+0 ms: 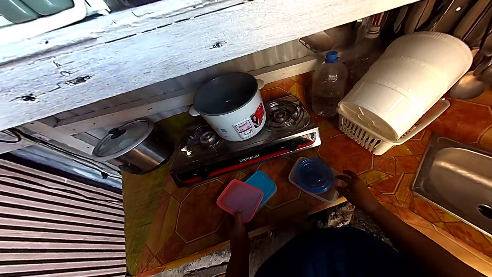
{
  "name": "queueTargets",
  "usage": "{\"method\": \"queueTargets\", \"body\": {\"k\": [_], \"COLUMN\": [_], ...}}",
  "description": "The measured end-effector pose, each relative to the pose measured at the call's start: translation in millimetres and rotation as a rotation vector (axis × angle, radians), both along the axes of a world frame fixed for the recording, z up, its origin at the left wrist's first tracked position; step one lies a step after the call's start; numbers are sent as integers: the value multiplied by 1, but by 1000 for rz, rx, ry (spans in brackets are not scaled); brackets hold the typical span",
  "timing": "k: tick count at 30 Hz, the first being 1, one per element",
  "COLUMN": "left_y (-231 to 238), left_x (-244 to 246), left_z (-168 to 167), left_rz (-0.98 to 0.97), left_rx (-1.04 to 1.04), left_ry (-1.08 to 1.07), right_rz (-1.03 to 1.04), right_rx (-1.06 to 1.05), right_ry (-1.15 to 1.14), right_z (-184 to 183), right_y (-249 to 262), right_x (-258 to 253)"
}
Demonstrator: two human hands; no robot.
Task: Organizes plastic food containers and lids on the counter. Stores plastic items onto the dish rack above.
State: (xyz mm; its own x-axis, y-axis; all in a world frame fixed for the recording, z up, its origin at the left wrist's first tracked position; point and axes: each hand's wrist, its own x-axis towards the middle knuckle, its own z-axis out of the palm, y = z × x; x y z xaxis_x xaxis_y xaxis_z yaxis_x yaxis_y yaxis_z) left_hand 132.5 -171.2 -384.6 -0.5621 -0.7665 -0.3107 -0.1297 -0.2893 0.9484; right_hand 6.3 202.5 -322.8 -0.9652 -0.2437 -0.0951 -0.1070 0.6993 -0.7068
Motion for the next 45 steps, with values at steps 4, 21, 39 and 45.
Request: {"method": "queueTargets", "body": {"k": [4, 21, 39, 45], "left_y": [1, 3, -11, -11], "left_x": [0, 1, 7, 8], "left_z": [1, 7, 14, 12], "left_rz": [-11, -26, -93, -97], "left_rx": [18, 29, 239, 235], "left_ry": [18, 29, 49, 58], "right_rz": [156, 57, 27, 211], "right_rx": [176, 54, 179, 222], "right_ry": [0, 197, 281, 303], "right_z": [7, -26, -9, -6], "right_y": [6, -4, -18, -40], "right_x": [12, 34, 30, 4]}}
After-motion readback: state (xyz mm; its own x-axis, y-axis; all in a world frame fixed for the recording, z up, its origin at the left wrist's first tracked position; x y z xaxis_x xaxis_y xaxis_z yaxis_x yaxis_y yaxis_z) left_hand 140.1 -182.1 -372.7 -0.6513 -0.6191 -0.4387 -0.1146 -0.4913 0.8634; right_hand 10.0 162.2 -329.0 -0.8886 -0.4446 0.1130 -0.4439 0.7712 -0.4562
